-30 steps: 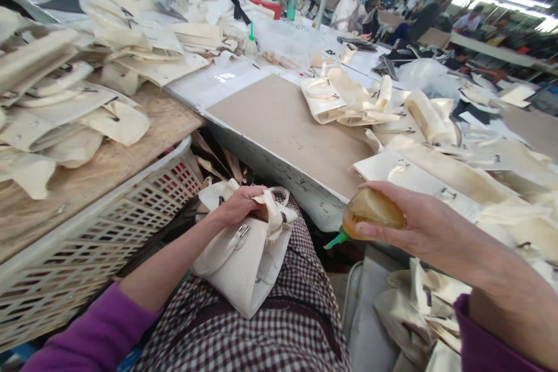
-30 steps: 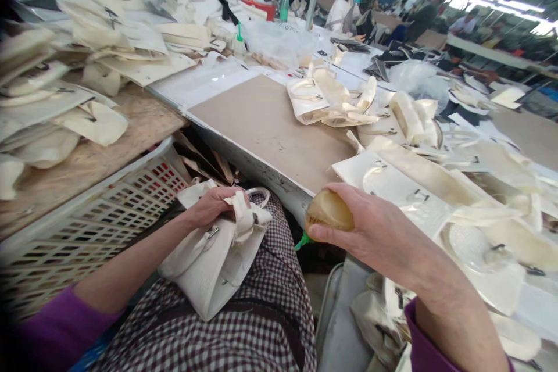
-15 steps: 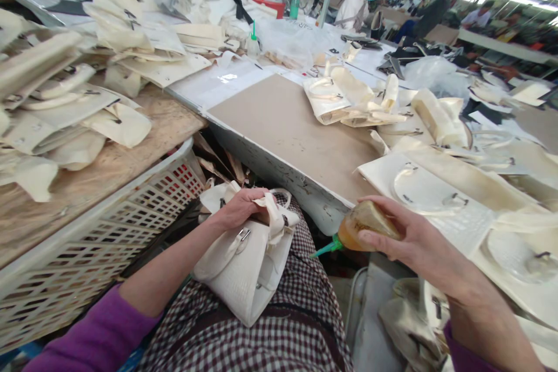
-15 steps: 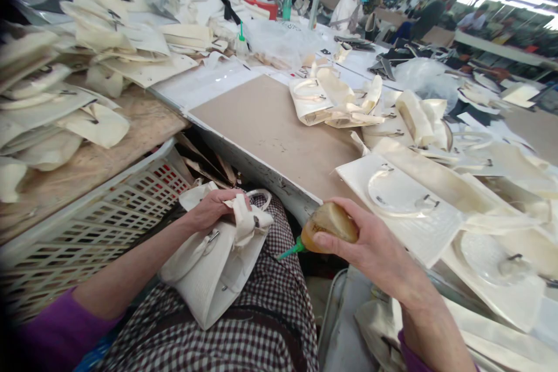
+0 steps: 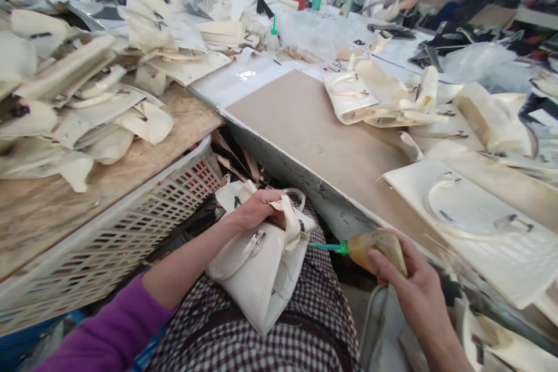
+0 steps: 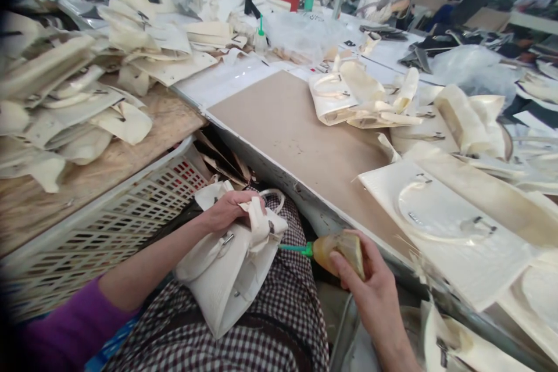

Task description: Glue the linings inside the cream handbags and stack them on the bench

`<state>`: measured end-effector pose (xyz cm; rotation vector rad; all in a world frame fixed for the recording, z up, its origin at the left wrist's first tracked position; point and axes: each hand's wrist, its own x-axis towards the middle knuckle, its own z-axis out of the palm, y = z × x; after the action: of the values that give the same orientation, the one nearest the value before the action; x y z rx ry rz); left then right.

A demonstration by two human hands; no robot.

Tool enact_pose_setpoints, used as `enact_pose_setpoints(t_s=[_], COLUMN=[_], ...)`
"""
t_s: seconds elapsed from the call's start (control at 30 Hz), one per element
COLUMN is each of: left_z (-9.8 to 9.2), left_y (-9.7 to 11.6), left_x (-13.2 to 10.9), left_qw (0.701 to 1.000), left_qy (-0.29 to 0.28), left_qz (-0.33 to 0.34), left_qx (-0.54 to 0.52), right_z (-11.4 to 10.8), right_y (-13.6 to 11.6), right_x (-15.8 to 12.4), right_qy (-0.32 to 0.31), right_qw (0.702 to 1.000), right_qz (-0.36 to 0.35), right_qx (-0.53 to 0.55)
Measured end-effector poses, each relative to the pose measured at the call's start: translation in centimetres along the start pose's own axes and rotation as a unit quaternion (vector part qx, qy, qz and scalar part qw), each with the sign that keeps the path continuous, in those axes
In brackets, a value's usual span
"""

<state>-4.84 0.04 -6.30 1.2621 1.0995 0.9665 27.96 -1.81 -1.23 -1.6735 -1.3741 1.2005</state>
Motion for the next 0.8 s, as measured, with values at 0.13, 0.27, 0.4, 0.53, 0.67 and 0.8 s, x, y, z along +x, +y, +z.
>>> enact_pose_setpoints(t_s=[0.13,0.27,0.4,0.53,0.67,0.8], left_z=[-0.1,-0.3,-0.3,-0.2,-0.1,-0.1], left_y=[0.0,0.1,-0.3,-0.8,-0.8,-0.6], left_x=[0.0,0.1,0.2,0.3,0.5,0.6], left_qw=[1.000,1.000,1.000,1.000,1.000,1.000], left_qy=[0.003,-0.004,-0.010,-0.009,-0.018,-0.022], left_qz=[0.002,0.006,0.008,0.006,0.007,0.010], left_qx=[0.000,0.001,0.003,0.003,0.008,0.012], right_z=[0.8,1.4,1.6,1.1,0.6,0.3], right_y=[0.7,1.0,0.8,0.7,0.9,1.5], right_x=[0.1,0.1,0.1,-0.3,-1.1,-2.3], right_qy=[0.003,0.012,0.017,-0.018,-0.063,-0.116], right_qw=[1.000,1.000,1.000,1.000,0.998,0.993], right_qz=[0.009,0.015,0.004,-0.004,0.002,0.016], right_qx=[-0.006,-0.005,-0.003,-0.002,-0.001,0.010])
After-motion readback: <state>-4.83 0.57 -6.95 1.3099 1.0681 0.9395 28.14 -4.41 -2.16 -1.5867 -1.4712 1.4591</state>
